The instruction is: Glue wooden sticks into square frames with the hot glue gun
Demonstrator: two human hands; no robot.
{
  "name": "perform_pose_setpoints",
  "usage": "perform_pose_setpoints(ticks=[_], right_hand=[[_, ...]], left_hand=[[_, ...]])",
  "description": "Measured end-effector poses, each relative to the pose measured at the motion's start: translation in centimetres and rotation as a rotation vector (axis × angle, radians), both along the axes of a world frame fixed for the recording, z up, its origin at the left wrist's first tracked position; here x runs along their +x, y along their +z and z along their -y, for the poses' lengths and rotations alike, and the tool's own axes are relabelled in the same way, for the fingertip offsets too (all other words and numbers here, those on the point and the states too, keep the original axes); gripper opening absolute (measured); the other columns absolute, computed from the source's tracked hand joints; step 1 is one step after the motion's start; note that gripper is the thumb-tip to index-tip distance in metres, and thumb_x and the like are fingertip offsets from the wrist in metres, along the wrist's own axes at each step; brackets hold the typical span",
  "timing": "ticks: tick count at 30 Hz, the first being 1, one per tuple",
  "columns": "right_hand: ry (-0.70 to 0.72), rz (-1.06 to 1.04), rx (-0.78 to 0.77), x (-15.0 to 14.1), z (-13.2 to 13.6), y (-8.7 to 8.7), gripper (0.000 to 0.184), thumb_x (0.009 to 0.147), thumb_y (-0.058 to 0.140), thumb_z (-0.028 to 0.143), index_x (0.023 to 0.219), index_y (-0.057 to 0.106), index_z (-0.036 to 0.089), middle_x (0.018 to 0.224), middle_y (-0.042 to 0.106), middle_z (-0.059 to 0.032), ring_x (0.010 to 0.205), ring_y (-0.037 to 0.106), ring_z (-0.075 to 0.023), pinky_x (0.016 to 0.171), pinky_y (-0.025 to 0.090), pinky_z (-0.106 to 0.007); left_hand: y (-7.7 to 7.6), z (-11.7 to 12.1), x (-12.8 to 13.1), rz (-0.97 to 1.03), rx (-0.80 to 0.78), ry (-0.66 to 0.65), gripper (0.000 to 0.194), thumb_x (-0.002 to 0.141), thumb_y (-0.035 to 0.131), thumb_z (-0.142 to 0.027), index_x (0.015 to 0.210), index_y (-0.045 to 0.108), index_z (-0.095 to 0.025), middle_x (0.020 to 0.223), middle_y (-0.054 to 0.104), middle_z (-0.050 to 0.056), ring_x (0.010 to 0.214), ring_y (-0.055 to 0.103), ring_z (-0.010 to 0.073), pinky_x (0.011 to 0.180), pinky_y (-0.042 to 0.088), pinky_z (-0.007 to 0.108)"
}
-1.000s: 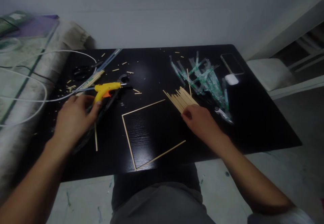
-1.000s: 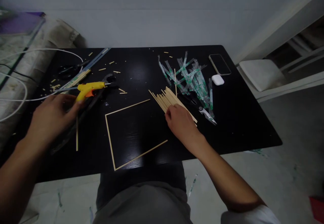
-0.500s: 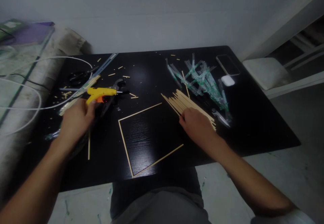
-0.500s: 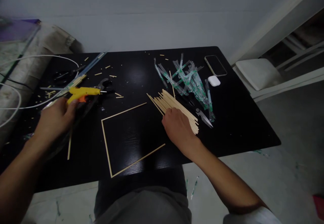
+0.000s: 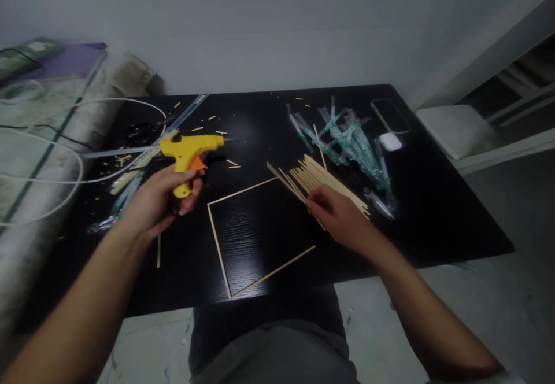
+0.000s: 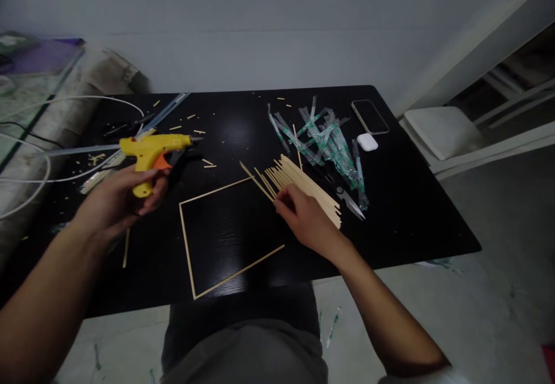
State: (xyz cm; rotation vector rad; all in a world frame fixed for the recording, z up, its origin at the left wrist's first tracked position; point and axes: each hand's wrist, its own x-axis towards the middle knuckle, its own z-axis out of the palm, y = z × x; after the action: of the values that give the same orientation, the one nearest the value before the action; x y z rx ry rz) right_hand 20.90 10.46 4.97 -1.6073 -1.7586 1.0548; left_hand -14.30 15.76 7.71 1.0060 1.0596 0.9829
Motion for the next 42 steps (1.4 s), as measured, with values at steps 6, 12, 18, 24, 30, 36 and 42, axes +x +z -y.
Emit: perform_pose_setpoints(ticks=[6, 12, 18, 24, 30, 36, 42], right_hand=[[-0.146, -0.438, -0.094, 0.3, 0.8, 0.2, 0.037, 0.092, 0.073, 0.043, 0.123, 0.073, 0.024, 0.098, 0.078, -0.0039, 0.085, 0.072, -0.0184, 0.079, 0.057, -0.033], [-0.18, -0.434, 0.03, 0.0, 1.0, 0.8, 0.022, 0.083, 0.084, 0.042, 0.094, 0.077, 0.024, 0.096, 0.078, -0.0031, 0.09, 0.074, -0.02, 0.087, 0.061, -0.035], [-0.023, -0.31, 0.124, -0.6, 1.0, 0.8, 0.009, 0.091, 0.074, 0.033, 0.094, 0.076, 0.024, 0.092, 0.078, -0.0025, 0.086, 0.075, -0.0188, 0.085, 0.061, -0.035], [0.106, -0.37, 0.01, -0.4, 0.0, 1.0, 0.021, 0.102, 0.059, 0.029, 0.108, 0.078, 0.022, 0.09, 0.079, -0.0036, 0.086, 0.077, -0.018, 0.086, 0.063, -0.035], [0.056, -0.458, 0.01, -1.1, -2.7, 0.1, 0.02, 0.096, 0.07, 0.034, 0.112, 0.068, 0.021, 0.102, 0.077, -0.0031, 0.073, 0.075, -0.0136, 0.071, 0.064, -0.03], [0.055, -0.305, -0.055, -2.3, -4.5, -0.7, 0.05, 0.088, 0.077, 0.029, 0.134, 0.058, 0.026, 0.084, 0.072, 0.0038, 0.07, 0.074, -0.0164, 0.062, 0.064, -0.029], [0.096, -0.2, -0.058, -2.8, -5.2, -1.0, 0.057, 0.087, 0.075, 0.023, 0.139, 0.055, 0.025, 0.089, 0.075, 0.0021, 0.073, 0.075, -0.0174, 0.068, 0.063, -0.031]], left_hand=[[-1.2, 0.2, 1.1, 0.02, 0.089, 0.068, 0.022, 0.077, 0.074, -0.024, 0.097, 0.067, -0.016, 0.066, 0.067, 0.001, 0.053, 0.062, 0.0141, 0.045, 0.045, 0.02], [-2.4, 0.4, 1.4, 0.061, 0.12, 0.039, 0.032, 0.074, 0.075, -0.024, 0.104, 0.071, -0.014, 0.063, 0.062, 0.0, 0.052, 0.057, 0.0128, 0.05, 0.046, 0.023], [-3.8, 0.6, 2.0, 0.087, 0.12, -0.016, 0.025, 0.078, 0.077, -0.03, 0.096, 0.072, -0.013, 0.059, 0.058, 0.0, 0.048, 0.051, 0.012, 0.047, 0.042, 0.024], [-4.2, 0.5, 2.1, 0.078, 0.134, -0.011, 0.025, 0.08, 0.077, -0.031, 0.096, 0.071, -0.014, 0.058, 0.058, -0.001, 0.047, 0.05, 0.0116, 0.047, 0.041, 0.024], [-4.5, 0.6, 1.9, 0.013, 0.144, -0.002, 0.03, 0.084, 0.076, -0.04, 0.094, 0.072, -0.013, 0.055, 0.059, -0.001, 0.04, 0.05, 0.0116, 0.041, 0.035, 0.025], [-5.0, 0.8, 1.5, -0.084, 0.167, 0.0, 0.032, 0.089, 0.075, -0.046, 0.091, 0.073, -0.013, 0.056, 0.06, 0.0, 0.042, 0.052, 0.0115, 0.044, 0.036, 0.026], [-5.2, 0.9, 1.5, -0.159, 0.167, -0.009, 0.034, 0.089, 0.077, -0.048, 0.091, 0.074, -0.014, 0.06, 0.063, 0.001, 0.045, 0.053, 0.0121, 0.045, 0.035, 0.027]])
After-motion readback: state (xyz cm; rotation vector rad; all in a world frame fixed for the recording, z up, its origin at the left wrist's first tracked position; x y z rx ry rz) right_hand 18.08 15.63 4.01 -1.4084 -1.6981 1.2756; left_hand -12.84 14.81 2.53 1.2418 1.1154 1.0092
